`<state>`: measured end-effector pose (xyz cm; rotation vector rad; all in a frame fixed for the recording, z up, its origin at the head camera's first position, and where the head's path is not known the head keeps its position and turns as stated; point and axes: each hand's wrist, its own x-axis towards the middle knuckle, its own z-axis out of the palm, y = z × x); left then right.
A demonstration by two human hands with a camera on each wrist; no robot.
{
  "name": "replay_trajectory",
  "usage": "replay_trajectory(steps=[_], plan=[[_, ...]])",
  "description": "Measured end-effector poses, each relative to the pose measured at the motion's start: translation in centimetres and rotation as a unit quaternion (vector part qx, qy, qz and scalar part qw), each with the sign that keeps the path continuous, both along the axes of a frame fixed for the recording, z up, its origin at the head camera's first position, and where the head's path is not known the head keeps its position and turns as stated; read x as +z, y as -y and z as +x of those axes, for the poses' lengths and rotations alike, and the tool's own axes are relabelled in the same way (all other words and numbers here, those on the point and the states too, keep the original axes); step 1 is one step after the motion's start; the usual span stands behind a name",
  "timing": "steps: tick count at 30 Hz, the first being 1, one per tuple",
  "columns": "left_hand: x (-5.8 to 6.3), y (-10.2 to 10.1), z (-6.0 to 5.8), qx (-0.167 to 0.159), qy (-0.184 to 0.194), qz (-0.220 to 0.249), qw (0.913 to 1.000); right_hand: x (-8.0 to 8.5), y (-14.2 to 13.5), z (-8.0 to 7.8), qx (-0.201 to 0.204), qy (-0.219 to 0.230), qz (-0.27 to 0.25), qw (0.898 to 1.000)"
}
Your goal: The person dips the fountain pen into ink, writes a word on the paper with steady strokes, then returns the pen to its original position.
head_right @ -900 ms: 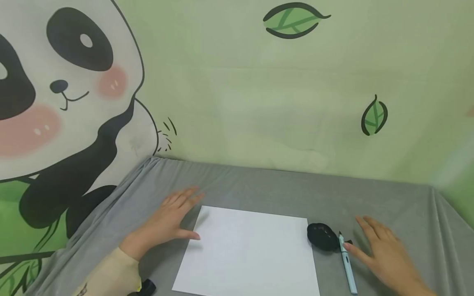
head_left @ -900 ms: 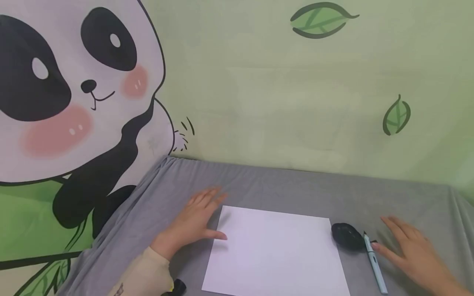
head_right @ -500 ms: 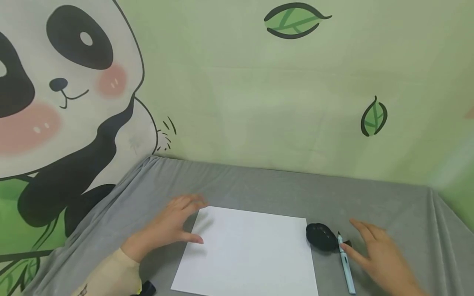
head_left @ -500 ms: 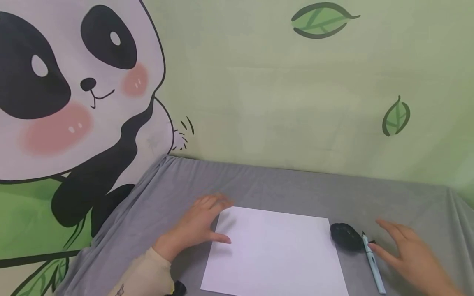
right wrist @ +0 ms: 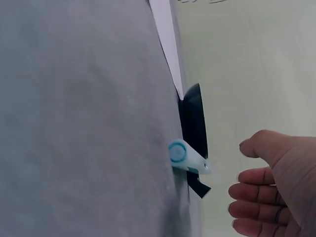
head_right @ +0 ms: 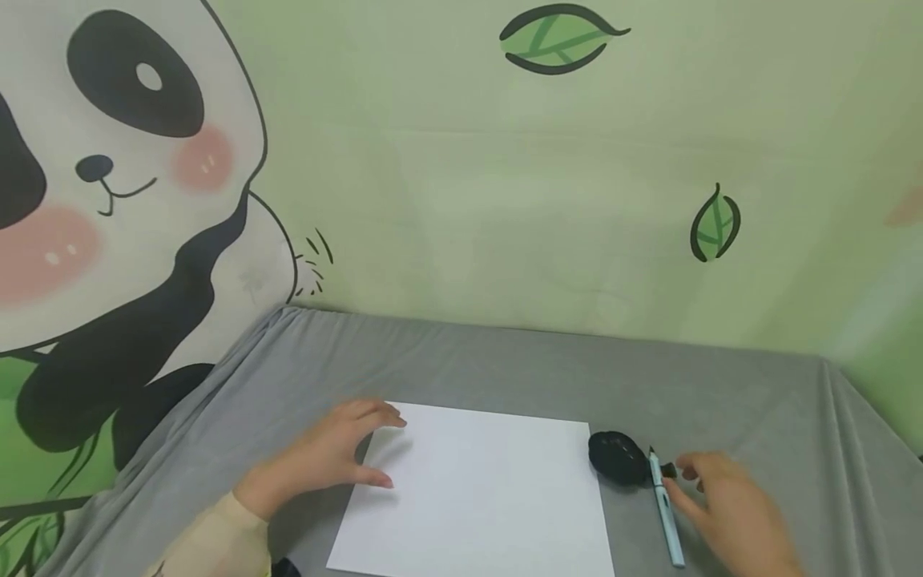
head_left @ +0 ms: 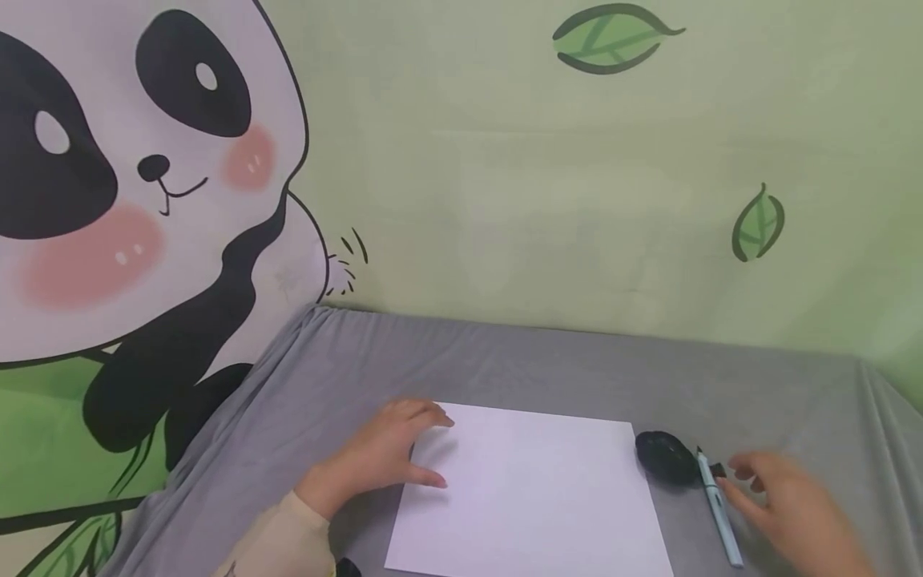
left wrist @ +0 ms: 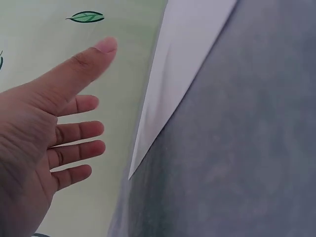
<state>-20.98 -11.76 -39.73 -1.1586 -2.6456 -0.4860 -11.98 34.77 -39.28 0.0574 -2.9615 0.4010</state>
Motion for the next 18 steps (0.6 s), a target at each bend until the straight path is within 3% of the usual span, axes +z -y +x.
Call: replay_trajectory(steps=[12, 18], plan=[[-1.5, 0.8, -0.3, 0.009, 0.050, -0.005, 0.9987, -0.4, 1.0, 0.2, -0.062, 0.092, 0.001, 0.994], [-2.1, 0.9, -0.4, 0.014, 0.087, 0.001, 0.9961, -0.8, 0.8, 0.6, -0.059, 0.075, 0.001, 0.995]])
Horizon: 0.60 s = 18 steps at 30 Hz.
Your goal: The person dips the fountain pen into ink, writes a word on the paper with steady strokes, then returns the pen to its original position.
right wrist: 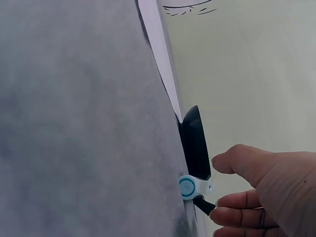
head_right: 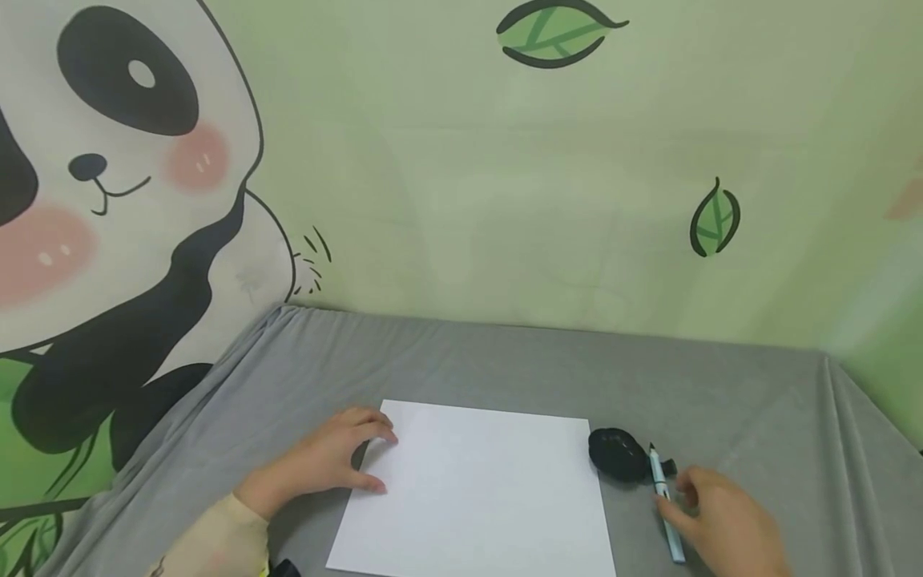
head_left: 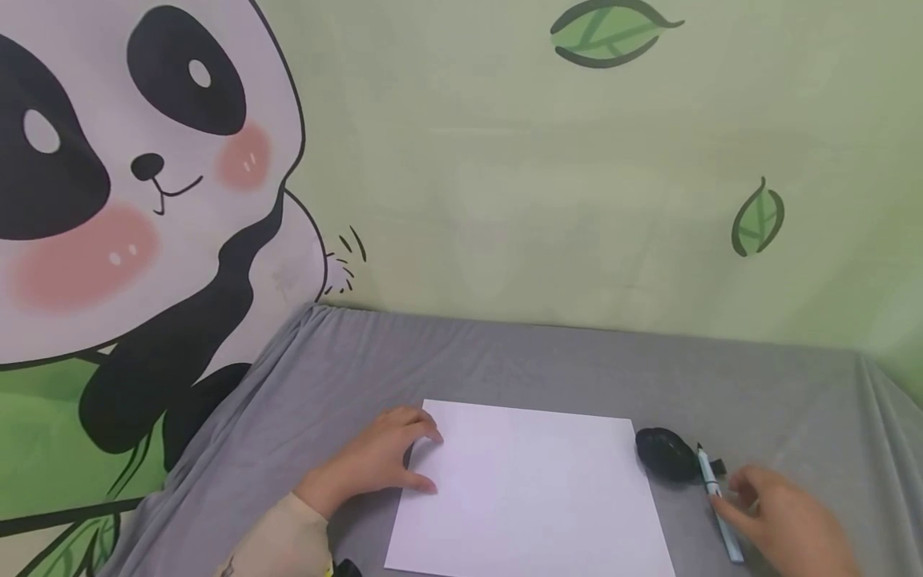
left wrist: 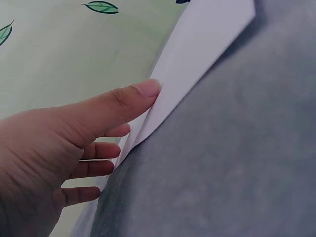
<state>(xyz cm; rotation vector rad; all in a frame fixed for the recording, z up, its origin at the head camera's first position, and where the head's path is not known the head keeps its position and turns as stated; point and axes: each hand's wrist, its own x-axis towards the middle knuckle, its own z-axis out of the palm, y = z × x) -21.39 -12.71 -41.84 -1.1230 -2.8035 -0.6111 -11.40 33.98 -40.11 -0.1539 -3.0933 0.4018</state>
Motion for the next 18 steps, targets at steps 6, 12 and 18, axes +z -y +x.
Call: replay_trajectory(steps=[6, 12, 18], plan=[[-0.5, 0.1, -0.1, 0.002, -0.001, 0.004, 1.0000, -0.4, -0.1, 0.1, 0.007, -0.014, 0.006, 1.000], [-0.8, 0.2, -0.1, 0.007, 0.007, 0.007, 0.9999, -0.8, 0.0, 0.1, 0.001, 0.002, 0.001, 1.000], [-0.7, 0.1, -0.2, 0.006, 0.006, 0.003, 1.0000, -1.2, 0.2, 0.2, -0.008, 0.014, -0.011, 1.000]])
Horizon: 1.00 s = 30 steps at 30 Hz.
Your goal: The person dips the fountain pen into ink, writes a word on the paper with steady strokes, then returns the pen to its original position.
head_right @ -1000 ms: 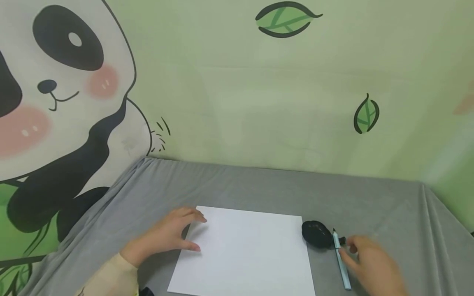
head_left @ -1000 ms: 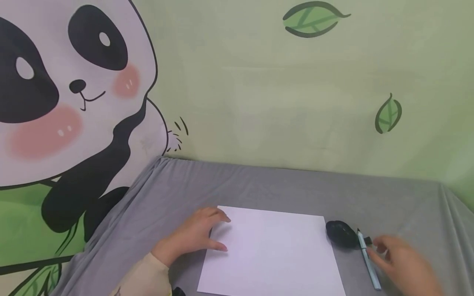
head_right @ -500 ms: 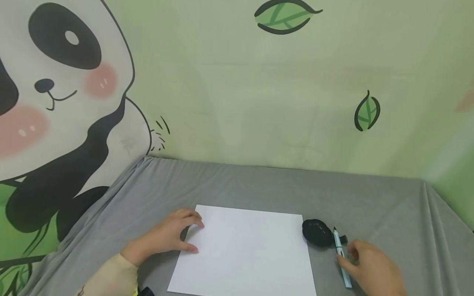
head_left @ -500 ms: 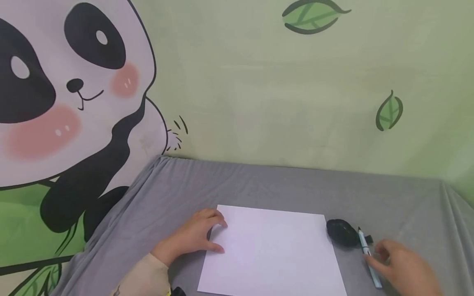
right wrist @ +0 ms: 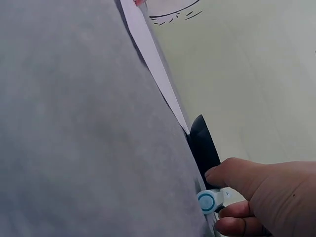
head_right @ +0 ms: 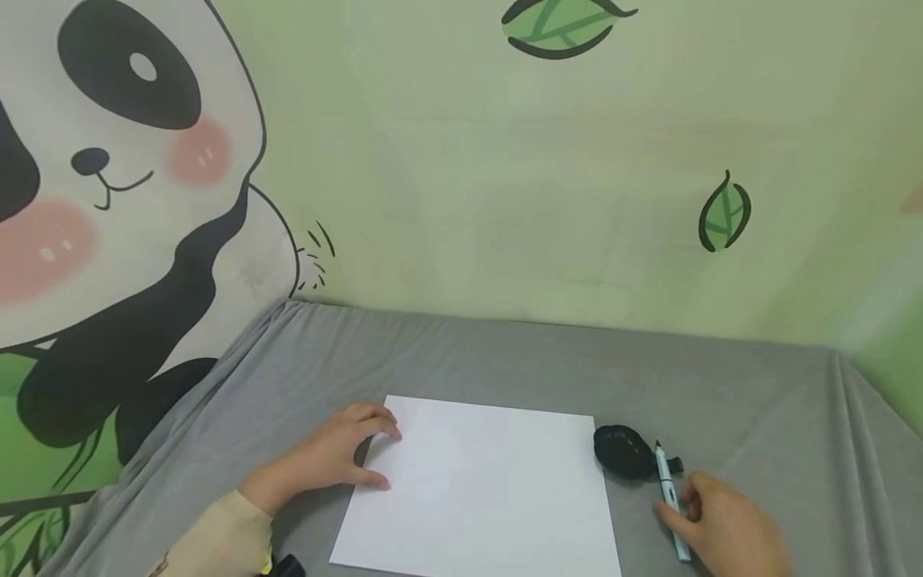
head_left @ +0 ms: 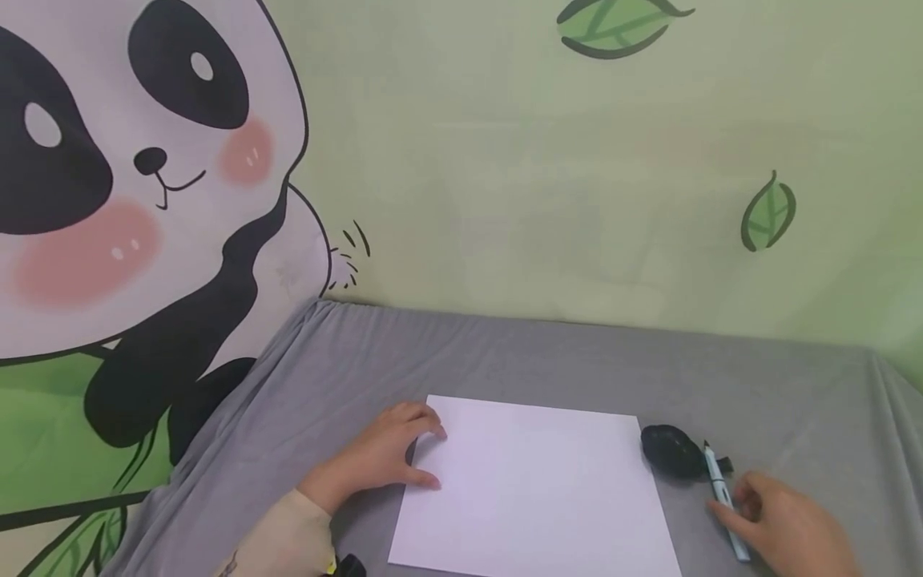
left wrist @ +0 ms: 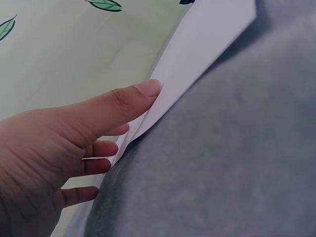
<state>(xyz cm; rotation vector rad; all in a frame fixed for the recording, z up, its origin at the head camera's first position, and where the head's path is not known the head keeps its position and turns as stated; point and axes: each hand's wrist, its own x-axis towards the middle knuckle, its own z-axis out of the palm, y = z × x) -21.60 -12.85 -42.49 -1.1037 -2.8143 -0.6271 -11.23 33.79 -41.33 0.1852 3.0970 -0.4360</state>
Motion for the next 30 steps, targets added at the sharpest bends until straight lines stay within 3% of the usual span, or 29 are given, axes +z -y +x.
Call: replay_trajectory(steps=[14, 22, 30], plan=[[0.27, -0.06, 0.11, 0.008, 0.025, 0.004, 0.9997, -0.49, 0.12, 0.06, -0.005, 0.020, -0.012, 1.000], [0.13, 0.09, 0.14, 0.007, 0.024, 0.007, 0.9997, -0.70, -0.05, 0.40, 0.011, -0.034, -0.005, 0.999], [0.05, 0.04, -0.01, 0.008, 0.026, 0.009, 0.9996, -0.10, -0.05, 0.65, 0.005, -0.051, -0.006, 0.999]])
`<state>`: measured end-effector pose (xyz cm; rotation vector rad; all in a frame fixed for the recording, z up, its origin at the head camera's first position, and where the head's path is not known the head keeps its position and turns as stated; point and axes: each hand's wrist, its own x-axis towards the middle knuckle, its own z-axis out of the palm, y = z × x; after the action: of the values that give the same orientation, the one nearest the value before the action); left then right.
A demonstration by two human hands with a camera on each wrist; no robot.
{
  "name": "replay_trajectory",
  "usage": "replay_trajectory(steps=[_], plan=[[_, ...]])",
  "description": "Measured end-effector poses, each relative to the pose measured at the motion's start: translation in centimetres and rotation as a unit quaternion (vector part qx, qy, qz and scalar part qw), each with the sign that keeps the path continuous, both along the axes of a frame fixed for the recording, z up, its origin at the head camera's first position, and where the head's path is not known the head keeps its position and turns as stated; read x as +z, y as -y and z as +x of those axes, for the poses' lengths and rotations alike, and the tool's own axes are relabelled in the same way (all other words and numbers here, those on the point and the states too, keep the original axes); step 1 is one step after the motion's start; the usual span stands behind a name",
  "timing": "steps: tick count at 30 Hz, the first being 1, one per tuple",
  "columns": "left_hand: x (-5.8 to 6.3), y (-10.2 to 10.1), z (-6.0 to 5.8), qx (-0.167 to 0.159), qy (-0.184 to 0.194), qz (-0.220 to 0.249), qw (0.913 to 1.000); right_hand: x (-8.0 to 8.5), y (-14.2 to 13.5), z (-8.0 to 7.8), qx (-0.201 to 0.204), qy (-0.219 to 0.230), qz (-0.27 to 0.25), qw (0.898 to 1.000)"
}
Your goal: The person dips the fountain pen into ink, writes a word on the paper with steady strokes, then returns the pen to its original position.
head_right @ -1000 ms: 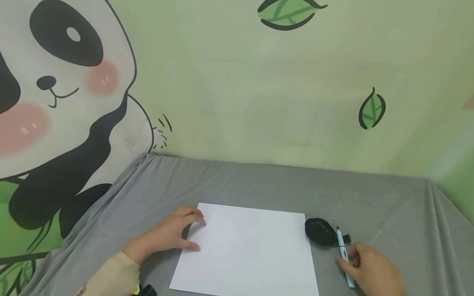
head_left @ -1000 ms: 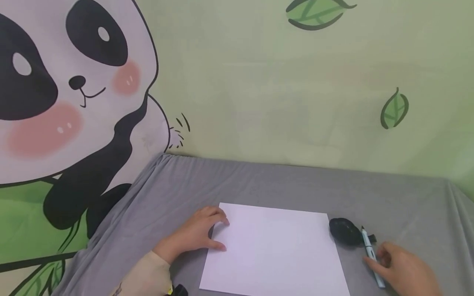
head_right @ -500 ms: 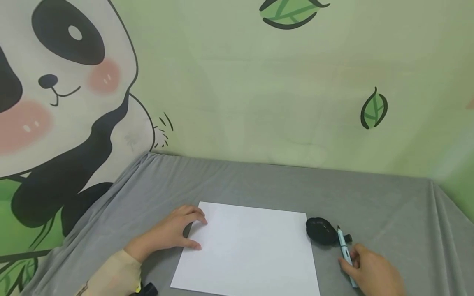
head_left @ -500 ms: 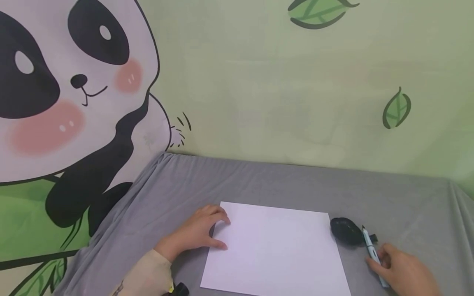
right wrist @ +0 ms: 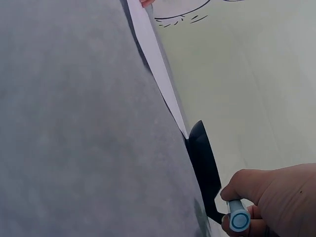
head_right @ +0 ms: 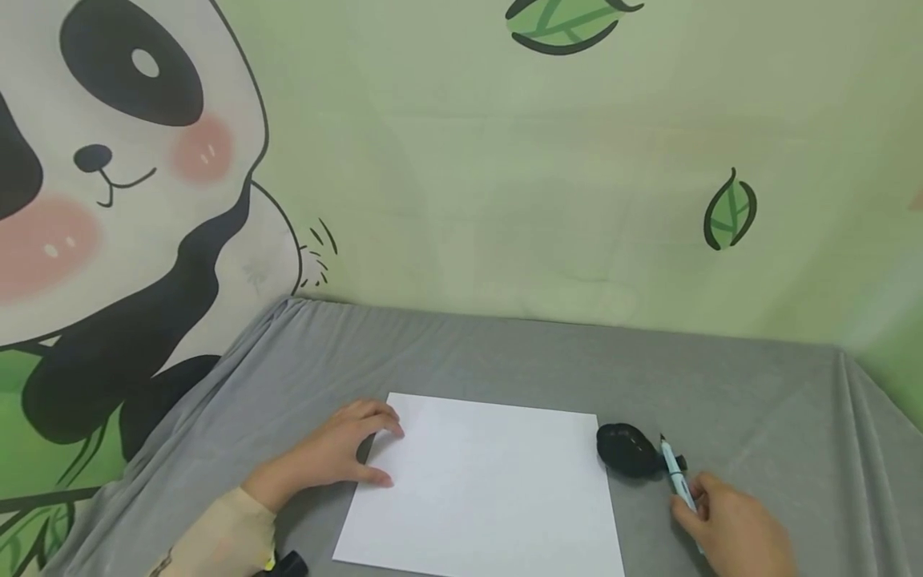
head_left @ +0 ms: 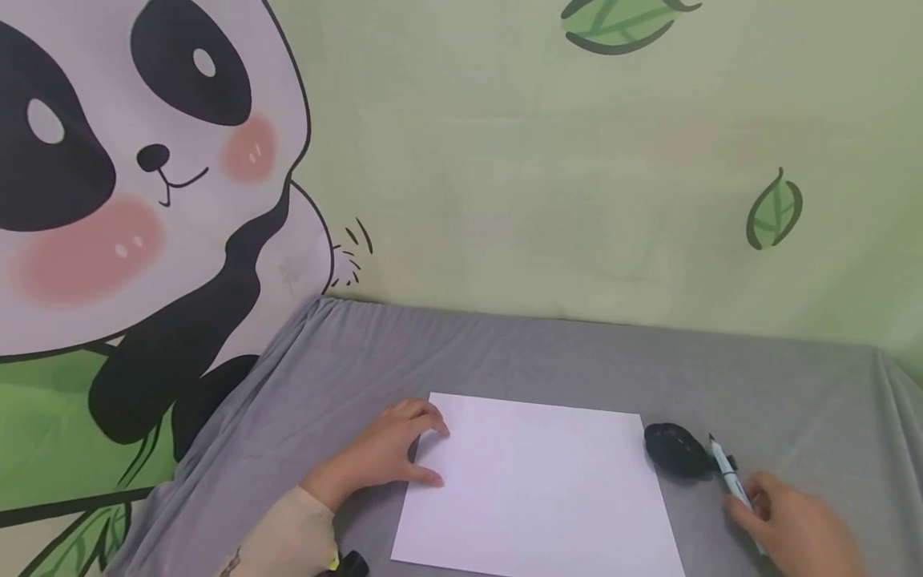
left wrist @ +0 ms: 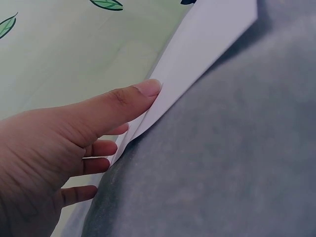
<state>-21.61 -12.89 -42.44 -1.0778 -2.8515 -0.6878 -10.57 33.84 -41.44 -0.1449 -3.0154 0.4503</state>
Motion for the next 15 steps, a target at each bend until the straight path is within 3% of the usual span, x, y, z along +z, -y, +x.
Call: replay_trajectory(steps=[5, 15], plan=[[0.1, 0.0, 0.0, -0.002, -0.012, -0.001, 0.9999, 0.5, -0.1, 0.2, -0.001, -0.028, 0.001, 1.000], [0.1, 0.0, 0.1, 0.001, 0.005, -0.001, 1.0000, 1.3, -0.7, -0.1, -0.005, -0.044, 0.022, 0.999]])
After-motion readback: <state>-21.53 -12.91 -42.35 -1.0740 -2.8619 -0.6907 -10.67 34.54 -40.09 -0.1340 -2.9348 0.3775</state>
